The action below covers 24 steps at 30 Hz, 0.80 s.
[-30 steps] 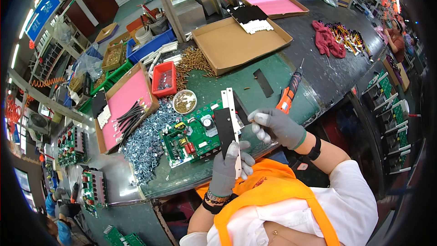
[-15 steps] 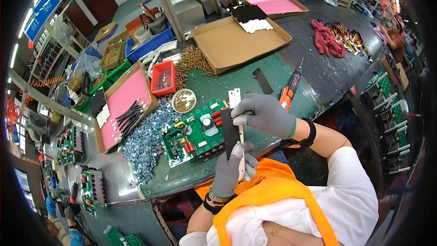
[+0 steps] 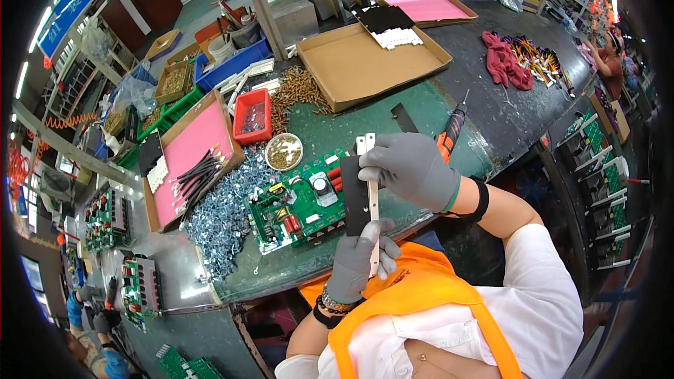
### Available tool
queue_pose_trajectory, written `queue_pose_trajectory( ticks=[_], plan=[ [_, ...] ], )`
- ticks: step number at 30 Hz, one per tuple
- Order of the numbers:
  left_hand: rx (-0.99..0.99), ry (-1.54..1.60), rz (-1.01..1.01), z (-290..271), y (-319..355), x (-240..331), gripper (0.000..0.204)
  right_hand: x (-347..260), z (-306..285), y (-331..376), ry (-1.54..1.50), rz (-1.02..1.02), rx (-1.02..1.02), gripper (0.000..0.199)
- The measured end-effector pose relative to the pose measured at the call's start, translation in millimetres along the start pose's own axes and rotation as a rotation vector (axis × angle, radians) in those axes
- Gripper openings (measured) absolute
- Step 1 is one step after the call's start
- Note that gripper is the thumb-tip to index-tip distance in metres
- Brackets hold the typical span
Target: The person is seen assembling components onto circuit boards and using a power drill to secure screws.
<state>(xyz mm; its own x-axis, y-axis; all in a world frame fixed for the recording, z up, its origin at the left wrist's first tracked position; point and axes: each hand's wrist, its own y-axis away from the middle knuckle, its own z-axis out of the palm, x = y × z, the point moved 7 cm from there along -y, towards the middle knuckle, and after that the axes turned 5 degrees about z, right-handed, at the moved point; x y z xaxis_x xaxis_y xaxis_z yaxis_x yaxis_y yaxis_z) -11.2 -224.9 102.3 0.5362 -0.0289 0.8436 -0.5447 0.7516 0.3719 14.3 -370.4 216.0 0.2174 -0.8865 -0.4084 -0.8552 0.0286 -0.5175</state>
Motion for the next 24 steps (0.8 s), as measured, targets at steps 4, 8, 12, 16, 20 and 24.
queue_pose_trajectory(
  ticks=[4,8,12,16,20,24],
  plan=[
    [-0.017,0.034,0.009,-0.5,1.0,-0.1,0.055,-2.6,-2.4,-4.1,0.104,-0.03,0.009,0.014],
    [-0.027,0.013,0.03,-0.1,0.7,0.9,0.056,-4.8,2.7,-4.8,0.138,-0.031,-0.066,0.014],
    [-0.02,-0.01,0.009,-0.1,0.7,-1.7,0.058,-3.3,5.8,-2.4,0.157,-0.007,-0.122,0.014],
    [-0.011,-0.005,0.008,-0.6,0.7,-3.1,0.058,-1.5,9.3,-0.7,0.147,0.022,-0.171,0.014],
    [-0.01,-0.02,0.001,-1.2,1.0,-4.3,0.059,-4.0,9.1,-1.5,0.153,0.024,-0.162,0.016],
    [-0.001,-0.031,0.015,-1.8,1.5,-2.8,0.059,-11.0,7.2,-2.3,0.25,-0.007,-0.124,0.016]
  ],
)
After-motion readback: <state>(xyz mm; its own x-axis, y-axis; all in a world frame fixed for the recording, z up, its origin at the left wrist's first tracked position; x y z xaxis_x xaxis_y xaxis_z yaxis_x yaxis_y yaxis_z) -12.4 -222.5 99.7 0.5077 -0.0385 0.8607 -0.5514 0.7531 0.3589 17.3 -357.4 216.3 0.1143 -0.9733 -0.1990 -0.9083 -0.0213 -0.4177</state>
